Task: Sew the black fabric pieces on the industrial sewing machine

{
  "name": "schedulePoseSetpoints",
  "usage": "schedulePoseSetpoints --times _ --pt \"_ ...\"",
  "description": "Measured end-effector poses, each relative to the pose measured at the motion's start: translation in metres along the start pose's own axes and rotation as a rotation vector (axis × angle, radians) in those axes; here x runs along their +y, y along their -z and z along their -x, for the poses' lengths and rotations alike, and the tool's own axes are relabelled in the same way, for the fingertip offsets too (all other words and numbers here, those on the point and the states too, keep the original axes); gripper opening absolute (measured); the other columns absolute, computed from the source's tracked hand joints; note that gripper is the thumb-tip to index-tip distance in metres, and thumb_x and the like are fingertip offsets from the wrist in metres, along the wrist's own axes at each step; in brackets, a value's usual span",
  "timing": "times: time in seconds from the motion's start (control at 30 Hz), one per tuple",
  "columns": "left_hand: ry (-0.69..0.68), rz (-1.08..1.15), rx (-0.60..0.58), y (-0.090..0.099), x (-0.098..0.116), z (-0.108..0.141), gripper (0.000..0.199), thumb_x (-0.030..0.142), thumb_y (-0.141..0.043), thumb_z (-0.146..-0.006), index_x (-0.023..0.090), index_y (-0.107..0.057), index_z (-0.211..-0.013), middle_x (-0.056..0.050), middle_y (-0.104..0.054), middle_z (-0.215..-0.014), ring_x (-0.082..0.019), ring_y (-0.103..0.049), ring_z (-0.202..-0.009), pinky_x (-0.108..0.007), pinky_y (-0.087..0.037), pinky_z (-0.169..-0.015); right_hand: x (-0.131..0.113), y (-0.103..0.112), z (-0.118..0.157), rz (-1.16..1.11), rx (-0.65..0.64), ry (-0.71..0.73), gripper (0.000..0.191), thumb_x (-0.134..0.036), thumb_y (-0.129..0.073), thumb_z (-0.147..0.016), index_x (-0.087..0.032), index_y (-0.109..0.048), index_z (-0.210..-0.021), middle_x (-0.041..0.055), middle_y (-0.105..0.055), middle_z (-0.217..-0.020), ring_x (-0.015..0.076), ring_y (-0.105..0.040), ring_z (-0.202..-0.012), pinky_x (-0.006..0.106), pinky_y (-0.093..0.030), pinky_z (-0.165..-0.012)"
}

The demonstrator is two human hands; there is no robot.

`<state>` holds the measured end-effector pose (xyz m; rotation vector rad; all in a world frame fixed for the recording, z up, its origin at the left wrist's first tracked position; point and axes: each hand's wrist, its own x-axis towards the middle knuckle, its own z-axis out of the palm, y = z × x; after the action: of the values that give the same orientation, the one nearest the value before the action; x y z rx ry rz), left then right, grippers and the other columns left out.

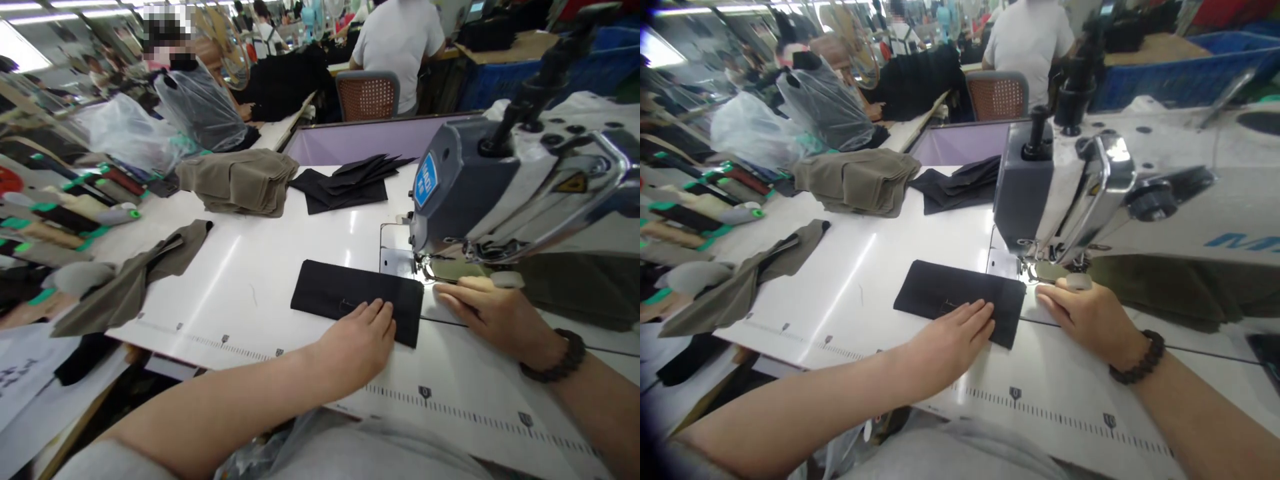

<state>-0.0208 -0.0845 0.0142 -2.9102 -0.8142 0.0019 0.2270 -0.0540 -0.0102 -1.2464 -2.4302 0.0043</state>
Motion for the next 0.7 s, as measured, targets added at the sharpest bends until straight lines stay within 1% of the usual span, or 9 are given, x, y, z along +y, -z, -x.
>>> schedulePoseSetpoints --times 0.1,0.2,0.33,0.4,0.47,0.53,0.57,0.63,0.7 --pt "-0.041 0.066 0.024 0.001 0.009 0.019 0.032 0.011 -0.036 -0.086 0.003 -0.052 -0.112 -0.017 -0.05 -0.122 -0.027 -0.046 -0.114 -0.037 -0.039 -0.096 0.0 0.0 -0.001 -0.015 -0.02 0.001 0.03 -0.032 -0.041 -0.088 -0.016 -0.066 -0.09 0.0048 -0.063 -0.074 0.0143 -0.058 -0.064 0.025 -0.044 -0.058" --pt "-0.024 0.121 0.059 0.0 0.008 0.022 0.027 0.009 -0.036 -0.085 0.001 -0.056 -0.102 -0.019 -0.051 -0.119 -0.026 -0.048 -0.111 -0.035 -0.04 -0.095 -0.001 0.001 -0.002 -0.03 -0.037 -0.006 0.03 -0.031 -0.04 -0.089 -0.016 -0.066 -0.089 0.0045 -0.062 -0.072 0.0138 -0.057 -0.064 0.025 -0.043 -0.058" --pt "0.055 0.333 0.274 0.02 0.0 0.028 0.023 0.011 -0.037 -0.087 0.008 -0.057 -0.096 -0.014 -0.058 -0.107 -0.021 -0.055 -0.1 -0.034 -0.047 -0.087 -0.003 0.004 -0.003 -0.051 -0.046 -0.012 0.032 -0.031 -0.038 -0.089 -0.015 -0.066 -0.087 0.0042 -0.059 -0.069 0.0138 -0.054 -0.063 0.026 -0.04 -0.058" --pt "0.223 0.588 0.465 0.04 -0.007 0.031 0.019 0.013 -0.041 -0.086 0.013 -0.056 -0.098 -0.009 -0.061 -0.1 -0.017 -0.058 -0.092 -0.03 -0.05 -0.081 -0.004 0.005 -0.003 -0.056 -0.048 -0.009 0.032 -0.031 -0.038 -0.089 -0.015 -0.066 -0.084 0.0042 -0.058 -0.068 0.0137 -0.053 -0.063 0.025 -0.039 -0.058" --pt "0.493 0.936 0.664 0.055 -0.017 0.029 0.016 0.018 -0.047 -0.084 0.016 -0.055 -0.098 -0.005 -0.063 -0.091 -0.015 -0.061 -0.082 -0.027 -0.051 -0.073 -0.004 0.005 -0.003 -0.063 -0.059 -0.012 0.032 -0.031 -0.037 -0.089 -0.016 -0.065 -0.083 0.004 -0.058 -0.068 0.0135 -0.053 -0.063 0.025 -0.039 -0.059" --pt "0.665 1.293 0.76 0.056 -0.03 0.022 0.019 0.026 -0.05 -0.083 0.016 -0.053 -0.099 -0.005 -0.063 -0.088 -0.016 -0.061 -0.078 -0.029 -0.052 -0.07 -0.004 0.005 -0.003 -0.071 -0.068 -0.022 0.032 -0.031 -0.037 -0.089 -0.017 -0.065 -0.086 0.0037 -0.057 -0.068 0.0134 -0.053 -0.064 0.025 -0.039 -0.06" --pt "0.696 1.433 0.748 0.051 -0.036 0.017 0.023 0.028 -0.052 -0.082 0.014 -0.053 -0.1 -0.006 -0.063 -0.09 -0.018 -0.062 -0.079 -0.031 -0.052 -0.071 -0.003 0.004 -0.003 -0.074 -0.07 -0.03 0.032 -0.032 -0.037 -0.089 -0.017 -0.065 -0.087 0.0037 -0.057 -0.068 0.0134 -0.053 -0.064 0.025 -0.039 -0.06" --pt "0.711 1.535 0.603 0.032 -0.048 0.009 0.034 0.032 -0.054 -0.079 0.01 -0.051 -0.105 -0.011 -0.06 -0.099 -0.021 -0.061 -0.086 -0.037 -0.051 -0.075 -0.002 0.004 -0.003 -0.078 -0.077 -0.039 0.032 -0.032 -0.038 -0.089 -0.017 -0.065 -0.089 0.004 -0.057 -0.069 0.0136 -0.053 -0.065 0.025 -0.04 -0.062" --pt "0.77 1.276 0.496 0.011 -0.054 0.006 0.043 0.028 -0.059 -0.075 0.011 -0.047 -0.113 -0.015 -0.053 -0.114 -0.024 -0.057 -0.097 -0.042 -0.048 -0.082 -0.002 0.003 -0.002 -0.077 -0.087 -0.04 0.032 -0.032 -0.037 -0.089 -0.017 -0.065 -0.09 0.0046 -0.058 -0.071 0.0139 -0.054 -0.067 0.025 -0.04 -0.063"
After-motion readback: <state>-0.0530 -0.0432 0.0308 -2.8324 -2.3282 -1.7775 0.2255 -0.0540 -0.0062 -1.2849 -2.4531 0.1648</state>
